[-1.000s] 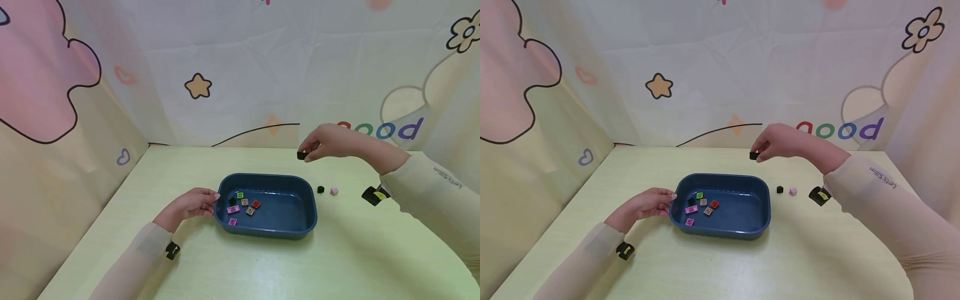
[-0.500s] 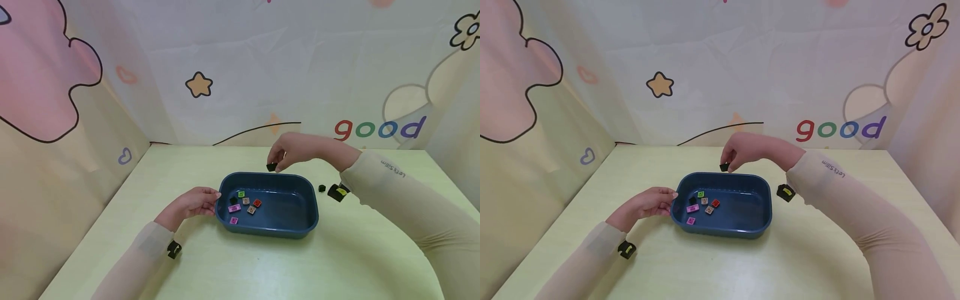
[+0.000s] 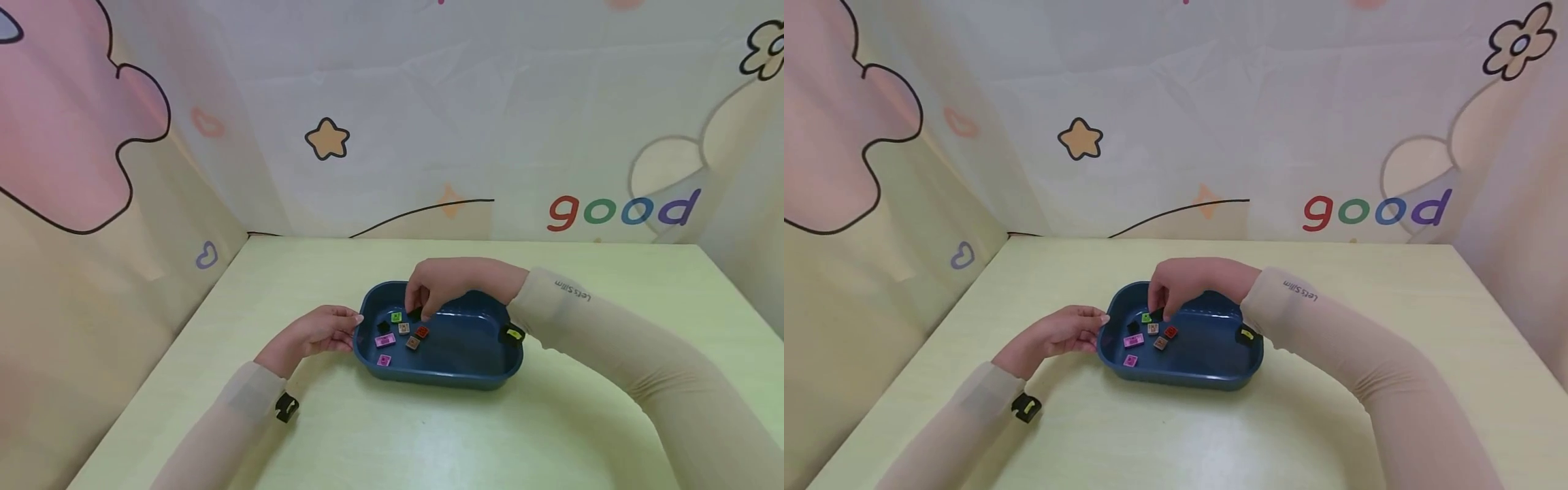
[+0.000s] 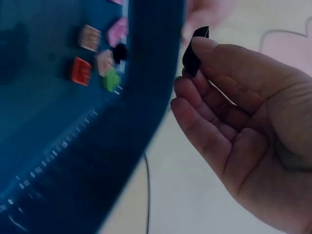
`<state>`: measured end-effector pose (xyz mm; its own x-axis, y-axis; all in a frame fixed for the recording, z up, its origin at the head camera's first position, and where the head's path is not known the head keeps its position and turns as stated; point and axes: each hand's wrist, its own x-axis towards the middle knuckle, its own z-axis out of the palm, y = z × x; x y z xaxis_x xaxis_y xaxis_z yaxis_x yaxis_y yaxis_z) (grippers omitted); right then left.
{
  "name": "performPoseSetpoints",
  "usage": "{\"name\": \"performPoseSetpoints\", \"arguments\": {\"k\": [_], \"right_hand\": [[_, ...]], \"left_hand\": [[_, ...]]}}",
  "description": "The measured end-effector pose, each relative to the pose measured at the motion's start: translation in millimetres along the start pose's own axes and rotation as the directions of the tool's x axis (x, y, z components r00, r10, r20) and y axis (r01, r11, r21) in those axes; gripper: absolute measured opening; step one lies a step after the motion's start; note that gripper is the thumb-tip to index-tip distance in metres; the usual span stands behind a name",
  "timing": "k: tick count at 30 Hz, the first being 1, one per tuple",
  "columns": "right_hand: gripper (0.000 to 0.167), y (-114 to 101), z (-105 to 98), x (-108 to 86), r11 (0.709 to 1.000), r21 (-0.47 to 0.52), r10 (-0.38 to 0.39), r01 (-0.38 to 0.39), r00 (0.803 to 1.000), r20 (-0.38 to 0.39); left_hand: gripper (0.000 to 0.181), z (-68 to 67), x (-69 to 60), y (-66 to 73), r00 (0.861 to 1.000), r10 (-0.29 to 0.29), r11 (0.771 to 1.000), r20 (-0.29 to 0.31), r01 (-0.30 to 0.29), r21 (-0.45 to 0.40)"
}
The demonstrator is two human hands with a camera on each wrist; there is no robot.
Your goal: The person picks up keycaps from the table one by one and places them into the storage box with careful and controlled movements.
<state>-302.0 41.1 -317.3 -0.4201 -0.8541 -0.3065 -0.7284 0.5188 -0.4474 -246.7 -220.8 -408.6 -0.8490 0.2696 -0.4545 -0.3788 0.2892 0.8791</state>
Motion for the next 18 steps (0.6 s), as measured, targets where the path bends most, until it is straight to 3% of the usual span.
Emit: {"name": "performPoseSetpoints", "arguments": {"k": [11,18], "right_hand": [[0.024,4.9,31.0,27.6,1.000,-0.018,0.020,-0.017,0.992,0.121],[0.022,4.9,44.2,36.8,1.000,-0.029,-0.006,0.010,0.989,0.145]], "left_hand": [[0.025,-2.1,0.6,2.4,1.000,-0.007,1.000,-0.011,0.007,0.015],[0.025,-1.4,0.8,-0.1,1.000,-0.010,1.000,-0.006,0.010,0.009]]}}
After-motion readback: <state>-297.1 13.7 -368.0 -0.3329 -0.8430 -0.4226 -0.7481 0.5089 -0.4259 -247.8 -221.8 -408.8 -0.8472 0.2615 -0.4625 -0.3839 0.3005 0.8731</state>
